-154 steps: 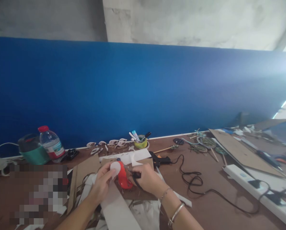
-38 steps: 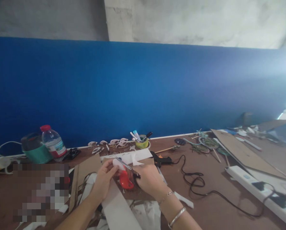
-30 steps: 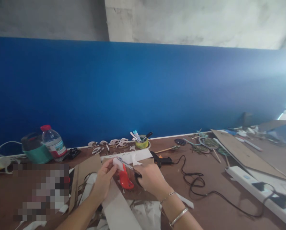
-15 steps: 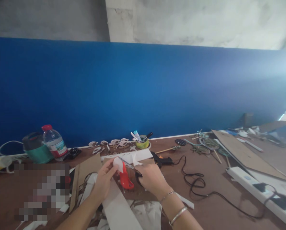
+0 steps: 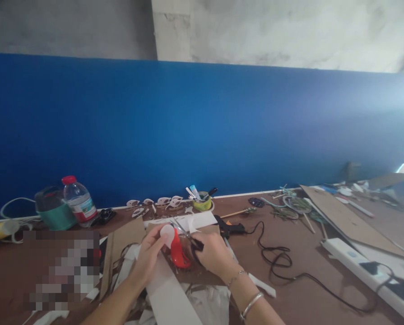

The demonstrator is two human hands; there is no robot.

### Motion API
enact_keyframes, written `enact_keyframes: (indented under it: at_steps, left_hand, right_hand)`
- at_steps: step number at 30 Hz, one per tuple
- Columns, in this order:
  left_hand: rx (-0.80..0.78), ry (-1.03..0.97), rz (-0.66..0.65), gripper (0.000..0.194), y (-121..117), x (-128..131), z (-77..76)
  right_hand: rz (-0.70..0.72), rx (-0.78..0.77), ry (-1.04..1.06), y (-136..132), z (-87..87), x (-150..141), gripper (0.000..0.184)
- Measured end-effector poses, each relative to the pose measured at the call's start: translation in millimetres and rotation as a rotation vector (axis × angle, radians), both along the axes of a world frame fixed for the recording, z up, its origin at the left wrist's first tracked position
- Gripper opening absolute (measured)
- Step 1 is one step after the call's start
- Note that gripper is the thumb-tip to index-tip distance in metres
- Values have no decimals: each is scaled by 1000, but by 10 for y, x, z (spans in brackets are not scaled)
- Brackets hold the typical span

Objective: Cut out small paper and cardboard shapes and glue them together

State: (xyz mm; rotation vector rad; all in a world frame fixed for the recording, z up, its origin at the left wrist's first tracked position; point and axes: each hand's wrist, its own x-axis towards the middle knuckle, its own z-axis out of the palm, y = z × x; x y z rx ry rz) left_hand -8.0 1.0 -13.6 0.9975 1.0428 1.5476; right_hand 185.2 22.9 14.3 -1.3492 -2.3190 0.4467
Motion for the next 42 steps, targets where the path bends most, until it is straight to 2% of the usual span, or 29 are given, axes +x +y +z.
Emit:
enact_keyframes:
  at_steps: [9, 15, 18, 21, 26, 31, 34, 36, 40, 42]
  left_hand:
    - [10, -4, -71, 33, 16, -18, -40]
    - [-6, -48, -19, 35, 12, 2, -21]
    - [-4, -81, -7, 43, 11, 6, -17]
    - [-33, -93, -4, 51, 16, 7, -19]
    - [-49, -110, -26, 53, 16, 1, -45]
    - [-31, -70, 9, 37, -5, -22, -63]
    - [-18, -95, -11, 48, -13, -24, -44]
    - [-46, -104, -4, 53, -9, -17, -39]
    - [-139, -56, 23, 39, 15, -1, -75]
    - [-144, -28, 36, 40, 23, -2, -95]
  right_hand:
    - [89, -43, 103, -39, 21, -11, 14]
    - [-99, -33, 198, 29, -51, -10, 18]
    - [-159, -22, 157, 53, -85, -15, 13]
    - [-218, 10, 60, 45, -96, -18, 16]
    - [-238, 85, -32, 6, -70, -21, 19]
    - [-231, 126, -64, 4, -72, -37, 21]
    - [-266, 137, -18, 14, -97, -40, 21]
    - [-296, 133, 26, 17, -109, -32, 23]
    - [-318, 73, 29, 17, -108, -8, 19]
    - [-314, 45, 30, 19, -115, -5, 19]
